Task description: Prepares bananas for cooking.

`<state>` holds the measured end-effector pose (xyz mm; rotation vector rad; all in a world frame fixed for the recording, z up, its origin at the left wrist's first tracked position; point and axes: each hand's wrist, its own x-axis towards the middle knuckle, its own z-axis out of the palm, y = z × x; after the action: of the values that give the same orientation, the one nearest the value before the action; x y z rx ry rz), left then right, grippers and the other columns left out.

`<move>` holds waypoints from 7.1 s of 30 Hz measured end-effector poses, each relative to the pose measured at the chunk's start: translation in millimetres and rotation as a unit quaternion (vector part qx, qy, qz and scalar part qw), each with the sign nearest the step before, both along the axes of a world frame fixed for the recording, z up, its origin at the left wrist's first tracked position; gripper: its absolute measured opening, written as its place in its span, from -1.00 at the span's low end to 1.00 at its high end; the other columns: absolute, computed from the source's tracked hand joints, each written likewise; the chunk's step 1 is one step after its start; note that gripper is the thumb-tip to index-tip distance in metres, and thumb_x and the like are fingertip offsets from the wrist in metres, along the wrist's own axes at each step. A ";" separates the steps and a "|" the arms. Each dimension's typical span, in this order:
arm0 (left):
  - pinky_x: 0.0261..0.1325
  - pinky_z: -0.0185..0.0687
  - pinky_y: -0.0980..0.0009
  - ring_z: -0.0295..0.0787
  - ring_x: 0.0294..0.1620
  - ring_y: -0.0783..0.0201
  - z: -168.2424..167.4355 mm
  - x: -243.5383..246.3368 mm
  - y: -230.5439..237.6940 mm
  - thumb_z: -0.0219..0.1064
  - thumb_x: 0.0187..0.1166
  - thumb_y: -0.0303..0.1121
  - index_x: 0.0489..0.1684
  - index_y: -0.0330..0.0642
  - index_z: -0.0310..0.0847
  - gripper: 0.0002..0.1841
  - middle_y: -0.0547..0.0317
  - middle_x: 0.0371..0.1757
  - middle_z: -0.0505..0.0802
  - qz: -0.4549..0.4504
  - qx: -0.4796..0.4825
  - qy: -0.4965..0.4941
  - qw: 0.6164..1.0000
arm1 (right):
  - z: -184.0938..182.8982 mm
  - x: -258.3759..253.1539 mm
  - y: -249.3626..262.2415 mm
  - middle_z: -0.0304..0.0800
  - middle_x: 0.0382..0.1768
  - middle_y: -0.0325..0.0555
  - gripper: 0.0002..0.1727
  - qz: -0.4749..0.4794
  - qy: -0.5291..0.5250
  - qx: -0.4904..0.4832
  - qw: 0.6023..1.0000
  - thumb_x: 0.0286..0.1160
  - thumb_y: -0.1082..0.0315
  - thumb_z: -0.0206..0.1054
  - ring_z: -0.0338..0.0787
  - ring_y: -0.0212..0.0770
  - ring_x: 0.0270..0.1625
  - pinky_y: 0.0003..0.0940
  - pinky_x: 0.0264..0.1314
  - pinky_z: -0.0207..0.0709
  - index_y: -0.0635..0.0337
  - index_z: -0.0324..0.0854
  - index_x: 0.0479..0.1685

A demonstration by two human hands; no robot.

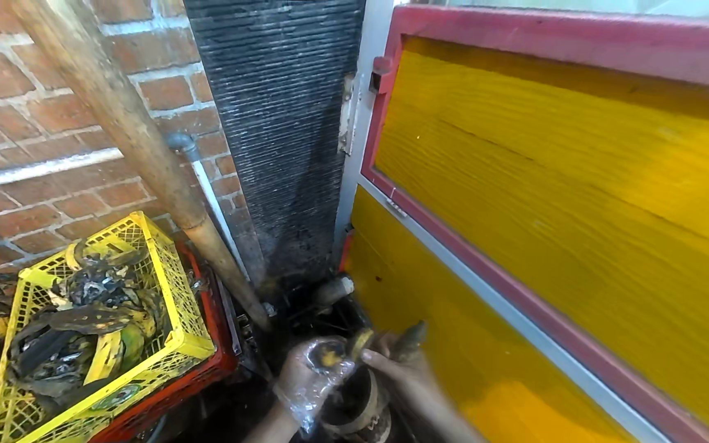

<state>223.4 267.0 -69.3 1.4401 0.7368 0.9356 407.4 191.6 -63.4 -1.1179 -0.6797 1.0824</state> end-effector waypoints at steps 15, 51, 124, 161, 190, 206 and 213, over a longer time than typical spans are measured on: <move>-0.63 0.49 0.57 0.48 -0.69 0.46 11.2 8.7 -0.1 0.40 0.48 -0.36 0.06 -0.19 0.56 -0.73 0.23 -0.47 0.69 0.008 -0.356 -0.033 0.934 | 9.5 6.0 -2.6 0.69 -0.33 -0.17 -0.61 0.007 0.065 -0.023 0.998 0.00 0.54 0.68 0.73 -0.27 -0.26 -0.28 -0.17 0.73 0.12 0.51 -0.35; 0.29 0.71 0.53 0.83 0.09 0.55 8.3 5.9 20.5 0.48 0.43 -0.18 0.04 0.02 0.90 -0.73 0.33 0.07 0.93 -0.017 0.062 0.309 0.949 | -0.1 5.0 10.0 0.74 0.22 0.01 -0.48 0.199 -0.599 -0.200 0.749 0.63 -0.13 0.27 0.88 0.03 -0.02 0.08 0.00 0.78 -0.07 0.58 0.43; -0.57 0.59 0.45 0.55 -0.66 0.39 -20.1 -37.2 7.9 0.27 0.66 -0.09 -0.02 -0.09 0.68 -0.73 0.28 -0.49 0.68 -0.113 -0.289 0.074 0.948 | -10.0 -11.3 3.0 0.90 -0.42 -0.18 -0.87 0.144 -0.205 -0.126 0.960 0.31 0.37 0.49 0.85 -0.30 -0.44 -0.31 -0.36 0.78 0.19 0.81 -0.23; -0.46 0.65 0.43 0.73 -0.51 0.35 -51.6 -76.6 -3.3 0.41 0.61 -0.02 0.14 -0.12 0.78 -0.61 0.14 -0.12 0.93 -0.088 -0.323 0.125 0.934 | -54.1 19.2 -5.8 0.81 0.18 0.07 -0.48 0.099 -0.277 -0.261 0.919 0.69 0.12 0.26 0.88 -0.03 0.09 0.00 0.06 0.82 0.18 0.53 0.54; -0.27 0.76 0.16 0.74 -0.45 0.22 -0.8 -94.4 -502.6 0.35 0.66 0.08 0.43 -0.04 0.65 -0.49 0.05 -0.14 0.86 0.662 -0.496 0.230 0.512 | -101.1 -21.0 -61.5 0.85 0.17 0.03 -0.50 0.688 -0.367 -0.002 0.626 0.52 0.14 0.45 0.85 -0.11 0.21 -0.08 0.29 0.73 0.21 0.65 0.37; 0.48 0.67 0.11 0.77 0.34 0.10 -32.2 -54.7 -298.8 0.01 0.85 -0.16 0.33 -0.18 0.75 -0.56 0.05 0.32 0.85 0.539 -0.056 0.054 0.839 | -34.5 -80.8 -103.8 0.84 0.10 -0.09 -0.52 0.709 -0.239 -0.011 0.663 0.76 0.08 0.25 0.87 -0.24 -0.11 -0.22 0.02 0.82 0.14 0.55 0.51; 0.24 0.82 0.38 0.86 0.10 0.41 -37.7 -89.1 -271.0 0.38 0.62 -0.22 0.06 0.02 0.91 -0.77 0.32 0.07 0.94 0.495 -0.060 0.174 0.849 | -22.7 -96.2 -78.9 0.78 0.32 -0.11 -0.46 0.625 -0.460 0.087 0.624 0.74 -0.07 0.11 0.78 -0.20 0.34 -0.05 0.42 0.66 0.04 0.61 0.49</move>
<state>134.4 -3.9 -107.0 1.0781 1.8790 1.3598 311.3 112.7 -86.1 -0.8804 -2.6163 1.4222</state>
